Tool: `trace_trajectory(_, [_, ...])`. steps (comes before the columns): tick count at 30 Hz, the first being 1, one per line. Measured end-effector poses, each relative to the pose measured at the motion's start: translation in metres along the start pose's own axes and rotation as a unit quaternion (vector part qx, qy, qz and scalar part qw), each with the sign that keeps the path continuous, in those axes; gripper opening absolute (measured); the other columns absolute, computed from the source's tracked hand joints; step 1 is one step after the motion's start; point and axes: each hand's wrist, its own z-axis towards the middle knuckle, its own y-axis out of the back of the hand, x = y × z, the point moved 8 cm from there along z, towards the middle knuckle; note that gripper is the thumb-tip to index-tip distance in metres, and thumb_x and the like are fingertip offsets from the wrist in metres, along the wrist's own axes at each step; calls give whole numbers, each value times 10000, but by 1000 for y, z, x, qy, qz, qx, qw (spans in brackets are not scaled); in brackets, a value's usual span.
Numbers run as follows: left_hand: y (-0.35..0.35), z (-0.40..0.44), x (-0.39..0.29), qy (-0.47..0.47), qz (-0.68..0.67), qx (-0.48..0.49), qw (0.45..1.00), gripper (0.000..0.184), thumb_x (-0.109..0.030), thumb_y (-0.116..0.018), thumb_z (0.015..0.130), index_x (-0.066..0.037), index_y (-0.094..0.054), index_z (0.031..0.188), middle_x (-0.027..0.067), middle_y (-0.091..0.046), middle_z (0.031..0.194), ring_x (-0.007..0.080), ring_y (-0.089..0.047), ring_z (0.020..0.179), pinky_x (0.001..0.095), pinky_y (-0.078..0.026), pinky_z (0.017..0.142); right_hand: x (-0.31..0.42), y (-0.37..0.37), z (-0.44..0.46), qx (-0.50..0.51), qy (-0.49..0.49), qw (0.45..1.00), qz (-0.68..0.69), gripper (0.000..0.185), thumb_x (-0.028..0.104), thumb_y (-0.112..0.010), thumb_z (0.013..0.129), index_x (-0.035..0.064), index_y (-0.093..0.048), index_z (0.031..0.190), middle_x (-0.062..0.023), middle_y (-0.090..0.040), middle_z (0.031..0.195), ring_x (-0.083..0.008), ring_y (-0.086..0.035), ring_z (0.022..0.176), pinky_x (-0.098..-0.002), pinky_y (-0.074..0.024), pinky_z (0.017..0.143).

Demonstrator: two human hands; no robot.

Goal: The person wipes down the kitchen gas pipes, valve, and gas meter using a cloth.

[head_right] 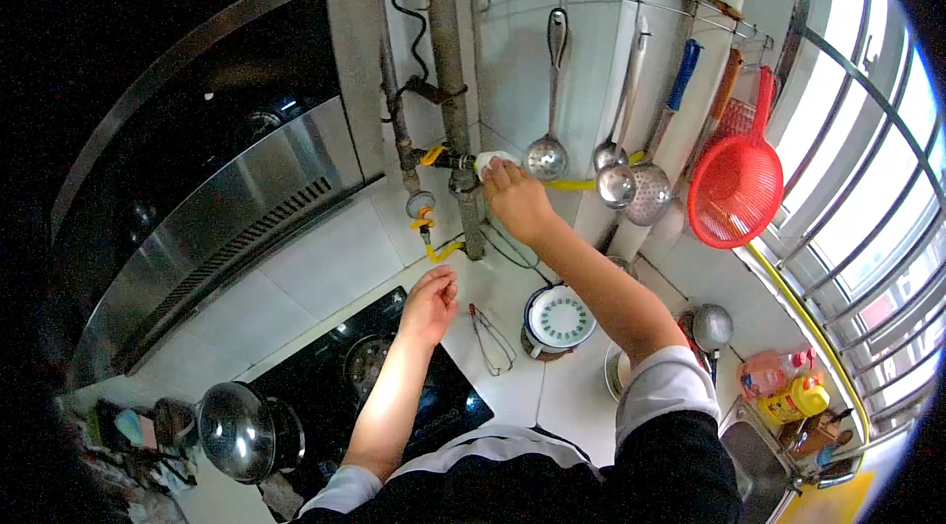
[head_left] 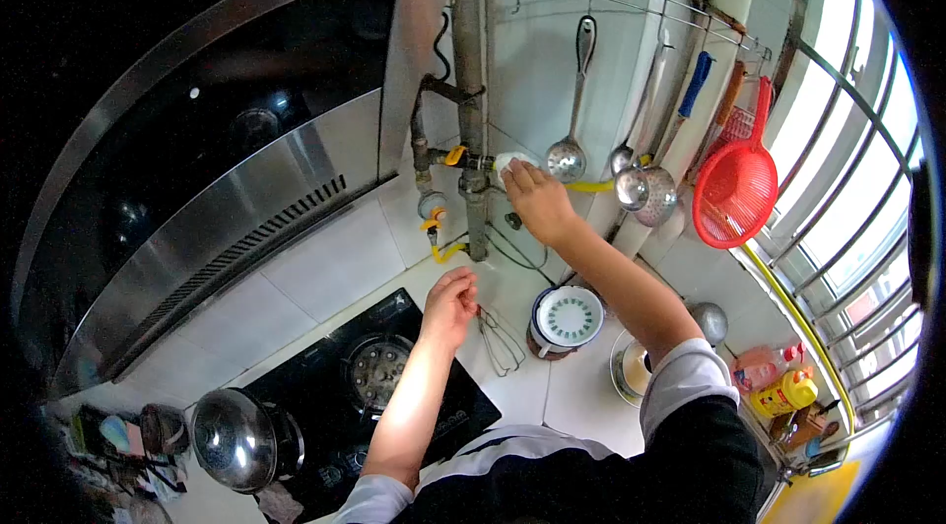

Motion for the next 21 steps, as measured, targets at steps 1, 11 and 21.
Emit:
trace_trajectory(1, [1,1,-2,-4,2,5,1000,167,-52,-551,866,-101,-582,1022,2,-626,917,80,-570,706,227,-416,553,-1,10,-5,1,-3,1000,-3,404,83,-532,766,-3,-552,1160,-165,-565,1189,-284,-581,1053,-360,-509,811])
trace_trajectory(11, [-87,1,3,-57,90,101,989,338,-288,-520,951,-97,-500,1229,6,-590,1016,113,-557,873,262,-445,774,38,51,-68,-68,-207,897,384,364,-9,-606,714,31,-626,1075,-137,-629,1045,-315,-559,974,-395,-461,845])
trace_trajectory(21, [-162,12,-105,-578,547,-73,601,276,-108,-540,914,-39,-588,1177,112,-479,1088,250,-546,913,327,-456,792,38,41,-144,-47,-343,809,474,393,58,-671,743,71,-615,1131,-135,-551,1163,-303,-546,1031,-368,-460,858])
